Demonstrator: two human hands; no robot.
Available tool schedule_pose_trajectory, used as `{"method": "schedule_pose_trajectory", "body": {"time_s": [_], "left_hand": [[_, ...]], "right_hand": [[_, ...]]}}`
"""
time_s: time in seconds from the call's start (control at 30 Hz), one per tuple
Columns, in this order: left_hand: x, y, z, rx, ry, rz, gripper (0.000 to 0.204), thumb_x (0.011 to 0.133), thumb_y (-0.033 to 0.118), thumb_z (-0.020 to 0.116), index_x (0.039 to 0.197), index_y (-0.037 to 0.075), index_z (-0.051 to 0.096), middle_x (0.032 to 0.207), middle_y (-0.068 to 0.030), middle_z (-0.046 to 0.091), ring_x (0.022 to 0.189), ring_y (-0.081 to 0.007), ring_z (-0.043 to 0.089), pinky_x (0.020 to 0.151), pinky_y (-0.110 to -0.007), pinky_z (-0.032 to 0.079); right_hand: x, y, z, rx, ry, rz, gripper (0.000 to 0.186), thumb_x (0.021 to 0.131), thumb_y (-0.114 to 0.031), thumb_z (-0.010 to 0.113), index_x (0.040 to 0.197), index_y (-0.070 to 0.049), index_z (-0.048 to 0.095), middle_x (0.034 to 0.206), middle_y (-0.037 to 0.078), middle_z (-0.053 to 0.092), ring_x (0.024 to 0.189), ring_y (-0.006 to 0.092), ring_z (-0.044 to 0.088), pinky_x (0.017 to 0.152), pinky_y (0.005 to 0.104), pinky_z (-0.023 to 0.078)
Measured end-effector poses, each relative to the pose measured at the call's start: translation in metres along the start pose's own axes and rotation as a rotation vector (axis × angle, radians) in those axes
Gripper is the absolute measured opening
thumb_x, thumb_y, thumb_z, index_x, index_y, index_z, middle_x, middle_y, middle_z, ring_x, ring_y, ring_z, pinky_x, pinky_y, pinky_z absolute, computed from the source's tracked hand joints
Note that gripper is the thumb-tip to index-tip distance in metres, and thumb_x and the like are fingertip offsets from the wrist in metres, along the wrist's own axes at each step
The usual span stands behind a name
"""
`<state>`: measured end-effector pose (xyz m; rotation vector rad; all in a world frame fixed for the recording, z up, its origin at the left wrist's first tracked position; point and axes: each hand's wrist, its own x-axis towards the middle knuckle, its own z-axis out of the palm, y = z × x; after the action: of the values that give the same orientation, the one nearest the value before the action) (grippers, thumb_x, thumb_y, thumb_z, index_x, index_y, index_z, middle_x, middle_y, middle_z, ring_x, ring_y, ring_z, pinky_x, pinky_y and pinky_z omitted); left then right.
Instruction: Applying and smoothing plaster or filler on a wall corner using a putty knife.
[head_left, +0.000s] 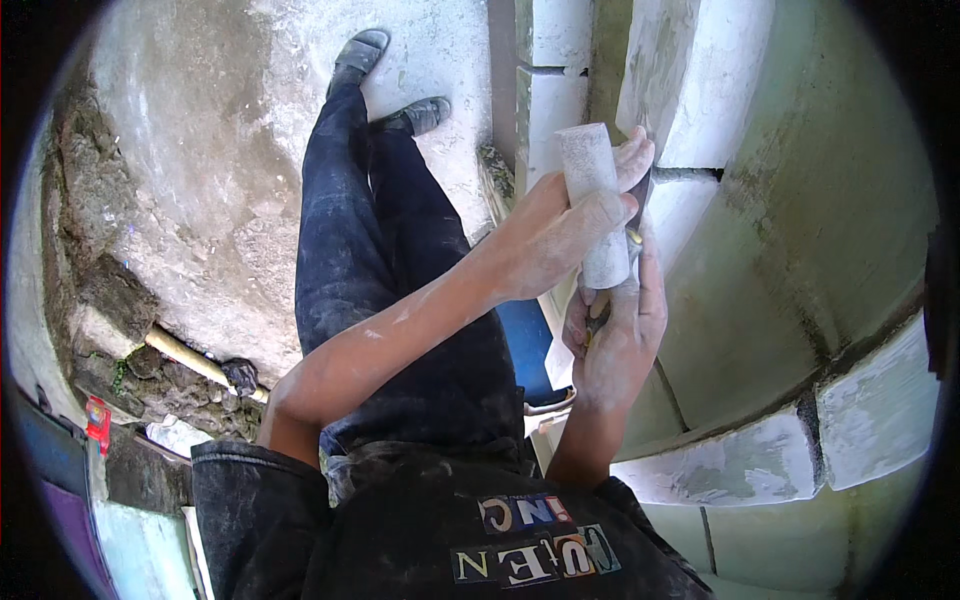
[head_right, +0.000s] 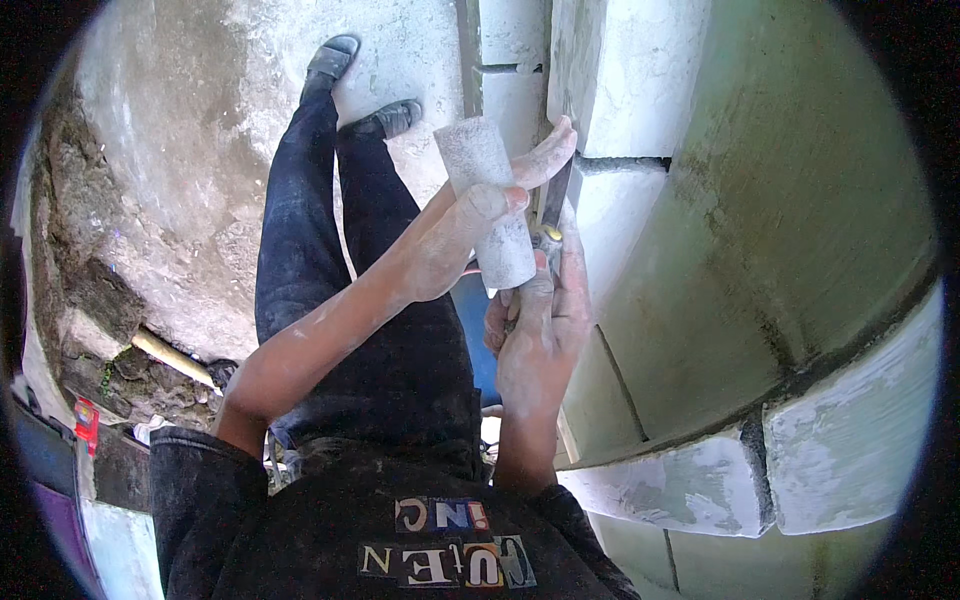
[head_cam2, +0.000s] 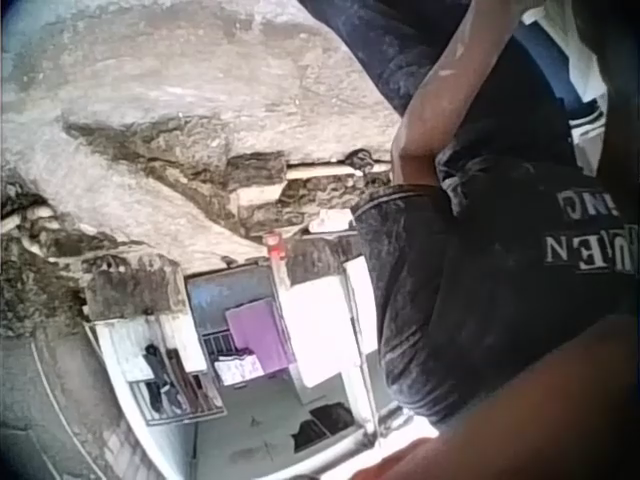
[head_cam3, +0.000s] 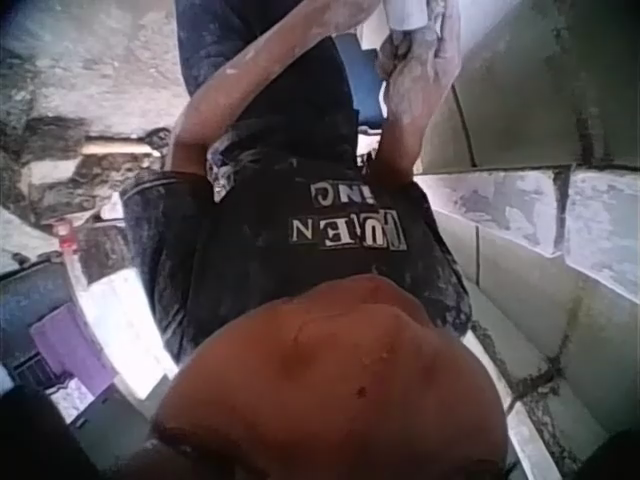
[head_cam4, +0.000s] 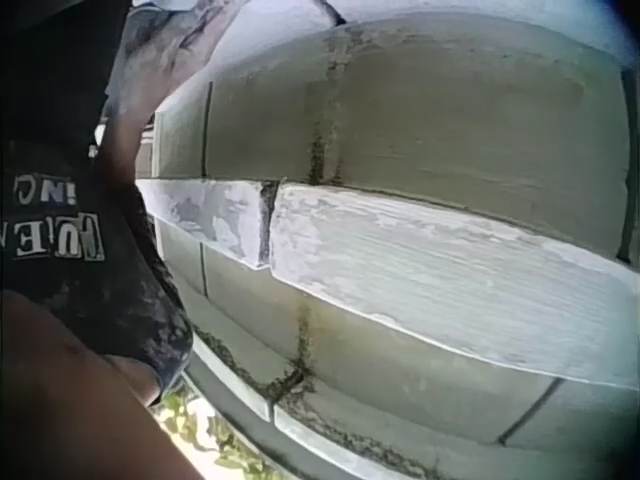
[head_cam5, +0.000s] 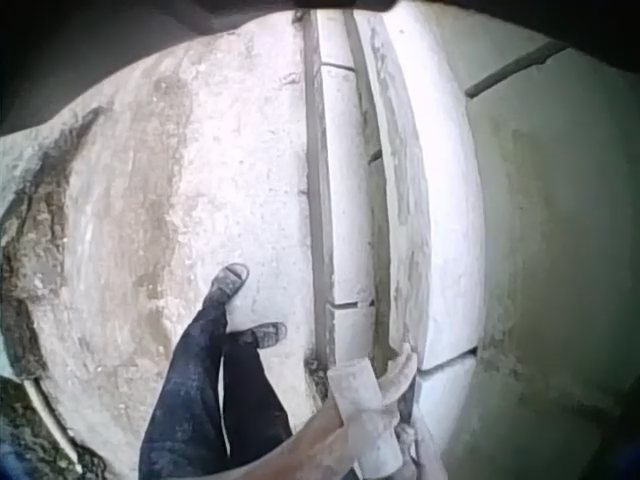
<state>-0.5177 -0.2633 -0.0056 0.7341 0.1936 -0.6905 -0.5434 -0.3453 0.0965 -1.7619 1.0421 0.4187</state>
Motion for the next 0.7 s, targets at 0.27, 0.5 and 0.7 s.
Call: {"method": "schedule_pose_trajectory", "body": {"time_s": [0.27, 0.5, 0.7], "left_hand": [[0.0, 0.005, 0.003, -0.043, -0.04, 0.011, 0.066, 0.1, 0.027, 0.047, 0.15, -0.013, 0.032, 0.163, -0.0247, 0.025, 0.153, -0.0291, 0.022, 0.123, -0.035, 0.018], [0.007, -0.002, 0.006, -0.044, -0.027, 0.078, 0.065, 0.1, 0.031, 0.047, 0.155, 0.0, 0.032, 0.161, -0.0137, 0.03, 0.129, -0.0215, 0.04, 0.104, -0.034, 0.04], [0.017, -0.01, 0.002, -0.044, -0.018, 0.194, 0.07, 0.099, 0.032, 0.045, 0.15, -0.013, 0.03, 0.163, -0.0264, 0.023, 0.153, -0.0307, 0.02, 0.124, -0.035, 0.017]], "right_hand": [[0.002, 0.008, -0.005, 0.13, -0.016, -0.018, 0.048, 0.107, -0.016, 0.043, 0.152, -0.002, 0.037, 0.066, -0.001, 0.053, 0.044, 0.0018, 0.039, 0.038, 0.0187, 0.029], [0.006, 0.005, 0.004, 0.118, -0.023, -0.036, 0.05, 0.105, -0.019, 0.042, 0.152, -0.001, 0.037, 0.068, 0.0, 0.053, 0.044, 0.0031, 0.04, 0.038, 0.0191, 0.03], [0.007, -0.009, -0.002, 0.05, -0.024, -0.016, 0.05, 0.104, -0.019, 0.045, 0.15, -0.001, 0.039, 0.073, 0.002, 0.057, 0.045, 0.003, 0.043, 0.038, 0.0184, 0.032]]}}
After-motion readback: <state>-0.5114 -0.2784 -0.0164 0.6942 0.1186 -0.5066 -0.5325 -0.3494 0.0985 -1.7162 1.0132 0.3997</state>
